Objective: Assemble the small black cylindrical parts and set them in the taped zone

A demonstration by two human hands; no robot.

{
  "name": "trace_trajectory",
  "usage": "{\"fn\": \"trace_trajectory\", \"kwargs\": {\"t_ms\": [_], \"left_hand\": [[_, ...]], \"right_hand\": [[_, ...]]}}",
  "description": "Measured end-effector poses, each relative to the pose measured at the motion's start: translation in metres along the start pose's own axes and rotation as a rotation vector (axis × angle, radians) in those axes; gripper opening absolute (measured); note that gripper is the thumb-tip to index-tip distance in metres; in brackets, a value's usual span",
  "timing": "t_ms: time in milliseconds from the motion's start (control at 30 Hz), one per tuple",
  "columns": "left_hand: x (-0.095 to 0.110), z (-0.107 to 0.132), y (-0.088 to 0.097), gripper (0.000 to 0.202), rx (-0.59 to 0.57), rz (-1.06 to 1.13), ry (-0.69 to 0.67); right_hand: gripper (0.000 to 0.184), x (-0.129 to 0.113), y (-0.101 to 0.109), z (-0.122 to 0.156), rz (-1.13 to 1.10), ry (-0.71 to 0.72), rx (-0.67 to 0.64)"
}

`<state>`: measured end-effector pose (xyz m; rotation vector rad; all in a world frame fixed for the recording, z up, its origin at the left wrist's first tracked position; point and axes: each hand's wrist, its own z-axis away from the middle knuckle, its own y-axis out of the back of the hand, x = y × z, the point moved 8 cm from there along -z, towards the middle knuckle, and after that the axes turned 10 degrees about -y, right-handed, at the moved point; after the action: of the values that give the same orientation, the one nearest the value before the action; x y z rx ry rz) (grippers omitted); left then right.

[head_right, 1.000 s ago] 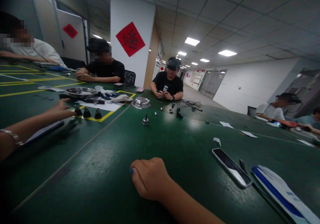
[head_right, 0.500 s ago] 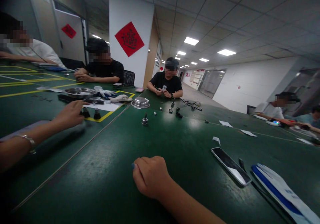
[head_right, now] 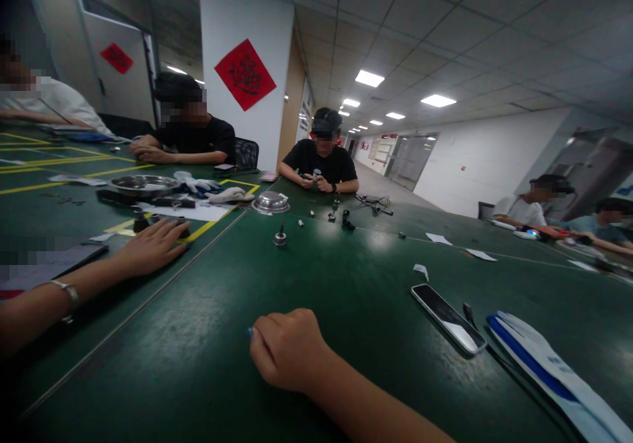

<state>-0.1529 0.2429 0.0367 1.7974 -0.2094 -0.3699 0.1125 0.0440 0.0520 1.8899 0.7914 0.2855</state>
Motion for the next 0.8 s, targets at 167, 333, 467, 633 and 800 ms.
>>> {"fn": "trace_trajectory", "kwargs": {"t_ms": [167,333,467,633,800], "left_hand": [[-0.003,-0.001,0.003,0.052,0.020,0.035,0.030],[0.003,0.004,0.015,0.044,0.062,0.074,0.053],[0.004,0.008,0.022,0.043,0.080,0.060,0.123],[0.000,0.008,0.024,0.056,0.116,0.096,0.199],[0.007,0.003,0.015,0.060,0.100,0.252,0.052]], "right_hand": [[0.028,0.006,-0.002,0.000,0.012,-0.052,0.028],[0.028,0.005,-0.003,0.001,0.011,-0.053,0.018],[0.027,0.004,-0.002,0.000,0.021,-0.048,0.020],[0.028,0.006,-0.004,0.000,0.033,-0.063,0.013],[0.028,0.008,-0.005,-0.001,0.037,-0.079,-0.002]]}}
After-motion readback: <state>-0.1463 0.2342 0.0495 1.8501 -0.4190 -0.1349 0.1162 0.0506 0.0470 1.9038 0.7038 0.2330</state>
